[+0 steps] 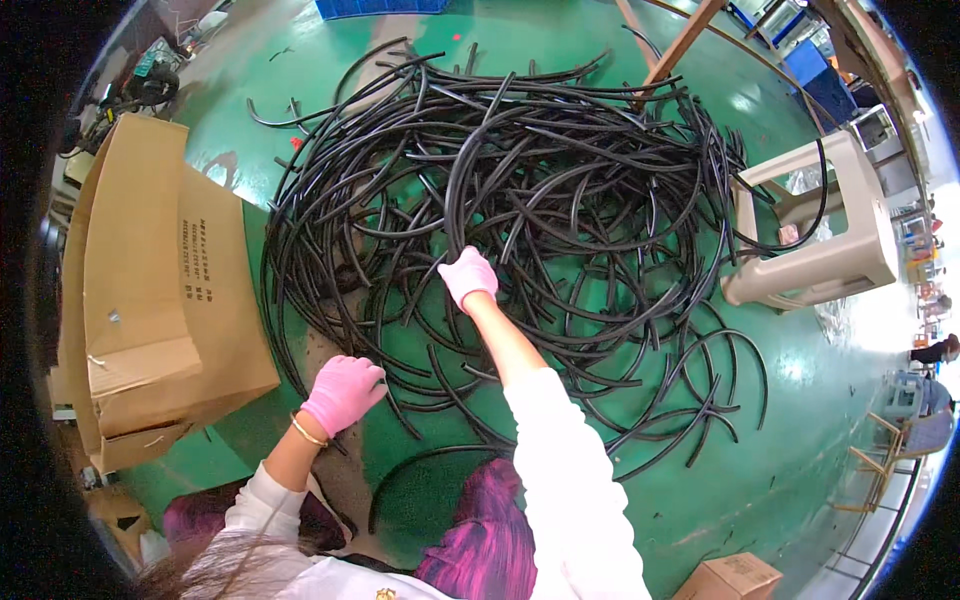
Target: Packing black cables into a large cardboard box.
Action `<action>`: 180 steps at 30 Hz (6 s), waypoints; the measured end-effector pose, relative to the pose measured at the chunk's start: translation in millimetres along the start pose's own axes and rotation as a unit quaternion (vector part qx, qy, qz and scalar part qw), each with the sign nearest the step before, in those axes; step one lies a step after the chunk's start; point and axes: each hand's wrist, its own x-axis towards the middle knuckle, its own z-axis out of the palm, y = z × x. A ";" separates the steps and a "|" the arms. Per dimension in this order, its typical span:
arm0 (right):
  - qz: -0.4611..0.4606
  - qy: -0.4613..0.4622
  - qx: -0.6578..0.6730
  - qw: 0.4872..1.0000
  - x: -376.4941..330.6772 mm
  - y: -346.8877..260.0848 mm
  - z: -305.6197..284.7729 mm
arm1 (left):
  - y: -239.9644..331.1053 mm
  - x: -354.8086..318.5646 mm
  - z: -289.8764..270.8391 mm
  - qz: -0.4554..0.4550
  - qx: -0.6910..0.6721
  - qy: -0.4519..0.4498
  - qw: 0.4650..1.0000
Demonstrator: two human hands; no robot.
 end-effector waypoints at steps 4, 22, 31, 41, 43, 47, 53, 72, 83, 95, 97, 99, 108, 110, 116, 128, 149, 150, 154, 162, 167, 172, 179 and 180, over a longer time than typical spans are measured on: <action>-0.006 0.047 0.042 0.998 -13.0 6.6 -26.9 | 36.9 31.5 2.0 0.079 -0.024 -0.040 0.996; -0.260 0.097 -0.358 0.891 17.5 119.7 -262.1 | 4.0 18.2 8.5 0.024 -0.024 0.000 0.999; -0.248 0.068 -0.438 0.861 27.5 197.0 -229.7 | 3.7 97.5 -7.3 0.009 -0.076 -0.033 0.997; -0.372 0.281 -0.186 0.865 -94.1 24.7 -258.2 | -58.1 210.2 21.1 -0.046 0.045 0.165 0.984; -0.413 0.220 -0.186 0.864 -99.8 -10.8 -235.0 | -32.7 192.3 12.2 0.030 0.058 0.193 0.979; -0.428 -0.064 -0.195 0.880 -80.7 -15.0 -151.5 | 25.8 147.1 -4.1 0.126 0.039 0.191 0.973; -0.327 -0.330 -0.261 0.846 -120.9 45.7 -63.3 | 8.2 32.9 23.3 0.224 -0.069 0.040 0.971; 0.131 0.502 -0.331 0.788 -398.4 177.6 -361.5 | 61.8 24.4 -67.1 0.234 -0.059 0.179 0.954; 0.416 0.448 0.079 0.787 -305.1 433.8 -117.2 | 56.3 18.1 -67.5 0.240 0.002 0.099 0.966; 0.259 0.474 0.380 0.751 -318.7 354.8 -141.1 | 119.6 22.9 -64.2 0.280 -0.190 0.041 0.940; 0.208 0.471 0.406 0.755 -338.5 289.8 -171.0 | 153.3 31.6 -65.2 0.298 -0.278 0.011 0.913; 0.129 0.417 0.419 0.796 -339.9 221.9 -184.7 | 194.5 39.8 -61.5 0.314 -0.342 0.002 0.886; -0.055 0.230 0.520 0.821 -312.1 59.3 -192.9 | 226.0 35.3 -71.1 0.250 -0.459 0.189 0.832; -0.083 0.159 0.521 0.834 -307.7 43.5 -192.9 | 197.3 31.1 -83.9 0.126 -0.693 0.078 0.706; -0.149 -0.049 0.600 0.784 -293.0 0.9 -170.8 | 155.7 12.0 -127.4 0.167 -0.764 0.011 0.624; -0.210 -0.008 0.508 0.835 -306.2 -69.0 -159.8 | 117.5 -26.6 -178.0 0.161 -0.290 0.368 0.869; -0.354 0.247 0.182 0.884 -268.8 -103.8 -229.8 | 10.2 -41.7 -224.6 0.162 -0.788 0.156 0.573; -0.340 0.288 0.234 0.864 -256.9 -105.5 -243.2 | -0.1 -41.5 -221.5 0.174 -0.781 0.151 0.581; -0.429 0.448 -0.082 0.780 -246.3 -140.7 -290.3 | -3.5 -50.7 -225.9 0.191 -0.780 0.125 0.582; -0.490 0.237 -0.059 0.837 -189.3 -135.6 -297.8 | 0.6 -63.1 -229.2 0.228 -0.772 0.068 0.590; -0.556 0.381 -0.294 0.678 -240.1 -166.5 -376.8 | 6.7 -65.9 -237.2 0.219 -0.735 0.046 0.640; -0.582 0.250 -0.146 0.760 -264.6 -201.8 -431.2 | 26.2 -61.7 -257.2 0.222 -0.669 0.019 0.709; -0.659 0.259 -0.265 0.654 -281.9 -234.5 -345.6 | 40.1 -59.7 -254.4 0.267 -0.657 0.037 0.704; -0.658 0.260 -0.266 0.654 -277.8 -231.1 -340.0 | 43.9 -61.3 -254.1 0.269 -0.658 0.037 0.703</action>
